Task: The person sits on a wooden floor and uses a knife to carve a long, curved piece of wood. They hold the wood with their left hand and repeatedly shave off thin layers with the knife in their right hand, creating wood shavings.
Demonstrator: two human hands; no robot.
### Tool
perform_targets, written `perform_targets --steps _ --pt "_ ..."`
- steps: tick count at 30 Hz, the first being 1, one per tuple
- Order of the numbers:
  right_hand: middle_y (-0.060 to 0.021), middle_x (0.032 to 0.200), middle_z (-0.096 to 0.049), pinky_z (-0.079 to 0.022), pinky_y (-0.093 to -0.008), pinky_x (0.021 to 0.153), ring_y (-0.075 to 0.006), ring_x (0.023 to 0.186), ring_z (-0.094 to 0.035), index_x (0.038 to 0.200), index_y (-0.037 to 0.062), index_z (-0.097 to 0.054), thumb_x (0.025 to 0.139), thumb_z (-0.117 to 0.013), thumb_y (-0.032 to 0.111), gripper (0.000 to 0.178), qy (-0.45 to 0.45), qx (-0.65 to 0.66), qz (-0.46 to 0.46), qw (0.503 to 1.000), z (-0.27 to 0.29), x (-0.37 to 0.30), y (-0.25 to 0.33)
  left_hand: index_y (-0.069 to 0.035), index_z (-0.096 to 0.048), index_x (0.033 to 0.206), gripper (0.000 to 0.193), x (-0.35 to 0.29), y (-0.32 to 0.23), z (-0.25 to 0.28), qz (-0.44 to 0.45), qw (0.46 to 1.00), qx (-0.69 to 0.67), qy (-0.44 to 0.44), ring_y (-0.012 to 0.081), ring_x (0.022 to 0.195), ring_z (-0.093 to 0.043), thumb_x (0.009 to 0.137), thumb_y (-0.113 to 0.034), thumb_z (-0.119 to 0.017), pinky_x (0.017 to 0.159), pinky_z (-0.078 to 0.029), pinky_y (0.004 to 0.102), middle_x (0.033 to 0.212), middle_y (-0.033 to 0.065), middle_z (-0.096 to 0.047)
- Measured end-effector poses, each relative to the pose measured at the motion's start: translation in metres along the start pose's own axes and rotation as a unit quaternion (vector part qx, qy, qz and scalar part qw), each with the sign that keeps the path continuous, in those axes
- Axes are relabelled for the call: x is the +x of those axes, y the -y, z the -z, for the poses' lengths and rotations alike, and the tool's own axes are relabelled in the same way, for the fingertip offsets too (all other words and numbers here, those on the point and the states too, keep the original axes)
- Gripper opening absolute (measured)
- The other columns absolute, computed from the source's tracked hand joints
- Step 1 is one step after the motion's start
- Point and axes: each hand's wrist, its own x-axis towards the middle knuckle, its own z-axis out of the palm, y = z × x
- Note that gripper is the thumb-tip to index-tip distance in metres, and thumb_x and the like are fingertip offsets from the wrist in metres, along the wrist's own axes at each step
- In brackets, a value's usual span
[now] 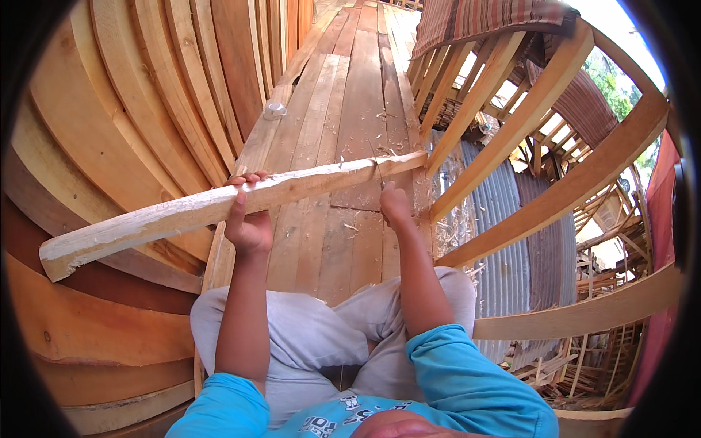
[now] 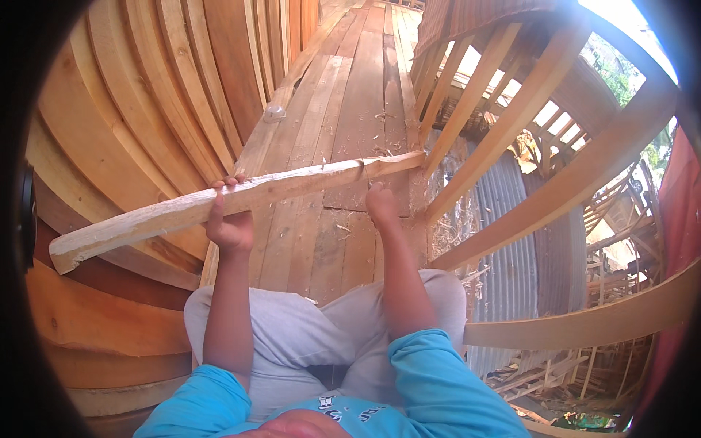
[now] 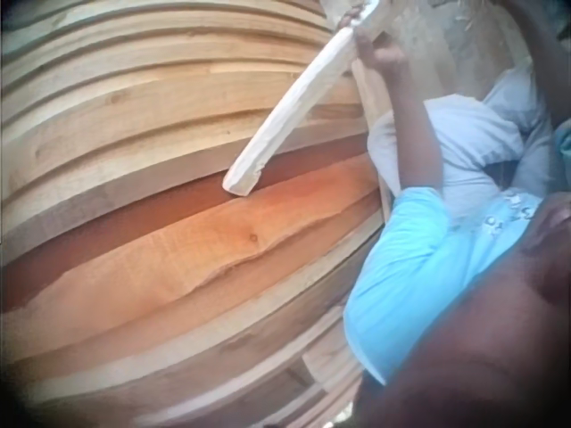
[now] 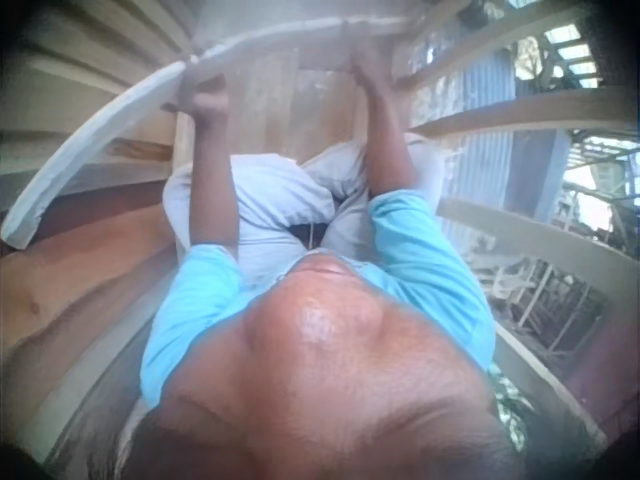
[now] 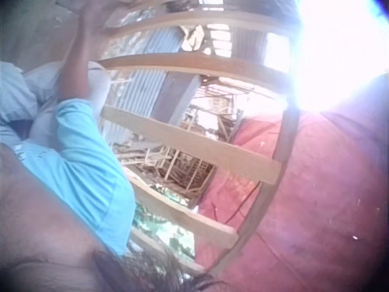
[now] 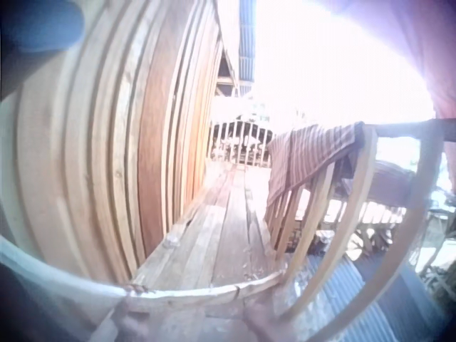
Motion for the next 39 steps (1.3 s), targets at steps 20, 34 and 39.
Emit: perform_targets --steps 20,34,39 --pt "-0.0252 0.076 -0.065 -0.049 -0.0444 0.059 -0.033 0.066 -0.066 0.093 -0.0139 -0.064 0.097 -0.039 0.057 0.075 0.038 0.031 0.028 0.998 0.033 -0.069 0.03 -0.009 -0.056 0.098 0.025 0.001 0.0 -0.003 0.062 0.991 -0.116 0.0 0.0253 0.104 -0.05 0.077 -0.015 -0.069 0.106 -0.035 0.0435 0.098 0.0059 -0.053" --pt "-0.026 0.076 -0.064 -0.049 -0.0454 0.067 -0.0373 0.073 -0.066 0.082 -0.0102 -0.062 0.095 -0.045 0.055 0.069 0.005 0.006 0.151 0.989 0.031 -0.053 0.02 -0.015 -0.053 0.095 0.016 -0.003 0.007 -0.016 0.013 0.991 -0.119 -0.052 0.0196 0.096 -0.051 0.087 -0.02 -0.066 0.1 -0.039 0.0447 0.089 -0.0002 -0.051" --pt "-0.0278 0.083 -0.065 -0.048 -0.0459 0.078 -0.0406 0.083 -0.065 0.083 -0.009 -0.063 0.097 -0.046 0.05 0.063 0.047 -0.021 0.166 0.985 0.034 -0.073 0.037 -0.018 -0.052 0.086 0.017 0.008 0.005 0.01 0.002 0.996 -0.076 0.047 0.0158 0.082 -0.049 0.083 -0.024 -0.067 0.097 -0.038 0.0423 0.076 -0.0033 -0.045"
